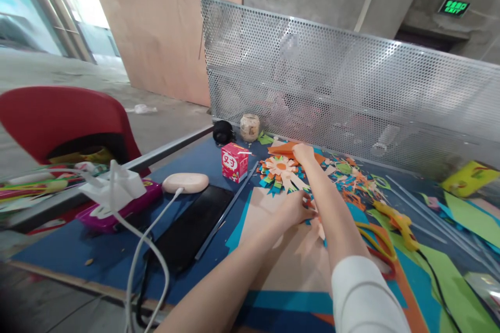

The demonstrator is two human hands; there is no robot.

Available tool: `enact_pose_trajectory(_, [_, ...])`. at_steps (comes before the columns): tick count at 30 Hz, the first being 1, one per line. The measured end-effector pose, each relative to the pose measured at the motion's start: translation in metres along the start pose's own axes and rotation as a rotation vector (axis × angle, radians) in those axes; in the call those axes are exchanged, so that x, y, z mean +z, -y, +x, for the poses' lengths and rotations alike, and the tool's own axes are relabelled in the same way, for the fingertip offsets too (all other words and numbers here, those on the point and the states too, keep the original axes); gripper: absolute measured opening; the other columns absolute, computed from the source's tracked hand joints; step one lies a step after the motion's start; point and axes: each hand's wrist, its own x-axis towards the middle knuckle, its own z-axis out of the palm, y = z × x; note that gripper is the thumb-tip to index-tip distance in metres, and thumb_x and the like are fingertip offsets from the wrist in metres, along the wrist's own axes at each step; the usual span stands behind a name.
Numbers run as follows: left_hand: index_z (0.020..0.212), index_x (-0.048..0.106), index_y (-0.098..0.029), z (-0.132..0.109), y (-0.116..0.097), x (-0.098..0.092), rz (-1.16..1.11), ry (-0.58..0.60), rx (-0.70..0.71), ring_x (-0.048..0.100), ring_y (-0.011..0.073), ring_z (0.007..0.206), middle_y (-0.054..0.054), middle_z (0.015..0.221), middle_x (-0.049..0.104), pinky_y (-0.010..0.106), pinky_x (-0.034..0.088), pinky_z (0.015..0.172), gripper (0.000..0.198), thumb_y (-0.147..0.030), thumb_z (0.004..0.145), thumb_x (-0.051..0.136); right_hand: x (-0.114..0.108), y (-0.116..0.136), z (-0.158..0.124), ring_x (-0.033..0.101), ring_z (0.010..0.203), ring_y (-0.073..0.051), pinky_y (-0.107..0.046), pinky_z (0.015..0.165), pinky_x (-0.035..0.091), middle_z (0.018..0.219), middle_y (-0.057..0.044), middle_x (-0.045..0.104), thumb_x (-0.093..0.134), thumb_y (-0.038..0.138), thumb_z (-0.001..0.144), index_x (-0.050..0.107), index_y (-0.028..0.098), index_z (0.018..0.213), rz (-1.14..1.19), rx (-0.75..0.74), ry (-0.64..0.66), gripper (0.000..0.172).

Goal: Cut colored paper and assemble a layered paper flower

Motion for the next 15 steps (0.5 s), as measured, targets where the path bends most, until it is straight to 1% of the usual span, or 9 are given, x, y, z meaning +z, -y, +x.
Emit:
enact_pose_trajectory(2, [0.093,0.059,-0.015,-0.004,-0.006,-0.002,0.097,-0.051,-0.008,0.062,0.0225,0.071,0.011,0.08,0.066,0.029,0.046,0.06,0.039,-0.038,0.064,0.068,-0.013,-0.008,-0.003,0.061,0.097,-0.022,-0.03,0.077,0.046,0.103,-0.01,0.067,0.037,0.021,0.088,0.066,0.019,0.1,0.027,0.044,-0.093,0.031])
enact_pose_trajectory(3, [0.097,0.057,-0.014,-0.005,-0.008,-0.004,0.146,-0.111,0.015,0.062,0.024,0.076,0.013,0.085,0.065,0.031,0.047,0.063,0.039,-0.039,0.067,0.065,-0.021,-0.012,-0.006,0.06,0.099,-0.022,-0.03,0.078,0.046,0.107,-0.01,0.066,0.033,0.021,0.089,0.064,0.019,0.105,0.041,0.067,-0.143,0.035])
enact_pose_trajectory(6, [0.099,0.054,-0.012,-0.007,-0.014,-0.008,0.209,-0.353,0.196,0.056,0.0305,0.1,0.02,0.103,0.059,0.039,0.044,0.082,0.036,-0.038,0.074,0.058,-0.05,-0.028,-0.029,0.054,0.108,-0.02,-0.03,0.086,0.042,0.121,-0.01,0.058,0.023,0.024,0.093,0.055,0.018,0.119,0.068,0.11,-0.282,0.041])
enact_pose_trajectory(7, [0.097,0.054,-0.013,-0.006,-0.016,-0.01,0.171,-0.42,0.268,0.052,0.0317,0.107,0.021,0.109,0.057,0.042,0.04,0.09,0.035,-0.039,0.074,0.058,-0.059,-0.033,-0.042,0.052,0.11,-0.019,-0.029,0.088,0.041,0.122,-0.009,0.058,0.023,0.025,0.093,0.054,0.019,0.12,0.074,0.105,-0.339,0.041])
enact_pose_trajectory(8, [0.096,0.054,-0.014,-0.006,-0.018,-0.012,0.069,-0.455,0.316,0.05,0.0315,0.11,0.02,0.111,0.056,0.043,0.038,0.094,0.035,-0.041,0.075,0.057,-0.068,-0.038,-0.058,0.053,0.108,-0.02,-0.029,0.088,0.041,0.118,-0.01,0.06,0.027,0.026,0.093,0.057,0.017,0.116,0.092,0.044,-0.45,0.039])
enact_pose_trajectory(10, [0.101,0.053,-0.015,-0.005,-0.023,-0.017,-0.328,-0.409,0.323,0.053,0.0286,0.107,0.016,0.112,0.057,0.042,0.042,0.09,0.04,-0.048,0.077,0.052,-0.082,-0.044,-0.095,0.052,0.107,-0.019,-0.029,0.087,0.042,0.115,-0.008,0.062,0.032,0.023,0.092,0.058,0.016,0.113,0.051,-0.116,-0.598,0.035])
enact_pose_trajectory(12, [0.105,0.052,-0.018,-0.005,-0.028,-0.023,-0.78,-0.203,0.239,0.058,0.0277,0.101,0.014,0.11,0.059,0.042,0.048,0.081,0.05,-0.058,0.08,0.039,-0.087,-0.049,-0.134,0.052,0.105,-0.019,-0.03,0.083,0.043,0.112,-0.006,0.064,0.035,0.019,0.091,0.058,0.018,0.114,-0.073,-0.318,-0.623,0.033])
enact_pose_trajectory(13, [0.107,0.051,-0.019,-0.005,-0.03,-0.025,-0.941,-0.099,0.24,0.059,0.0272,0.101,0.012,0.109,0.06,0.041,0.049,0.079,0.053,-0.062,0.079,0.038,-0.087,-0.05,-0.154,0.053,0.103,-0.019,-0.03,0.079,0.044,0.11,-0.006,0.065,0.036,0.017,0.09,0.059,0.018,0.112,-0.135,-0.372,-0.637,0.032])
enact_pose_trajectory(15, [0.105,0.054,-0.02,-0.007,-0.032,-0.027,-1.083,-0.004,0.261,0.061,0.0253,0.098,0.009,0.104,0.064,0.039,0.05,0.078,0.047,-0.055,0.073,0.052,-0.081,-0.053,-0.189,0.054,0.097,-0.019,-0.03,0.073,0.044,0.106,-0.005,0.067,0.039,0.014,0.089,0.061,0.018,0.11,-0.233,-0.418,-0.666,0.03])
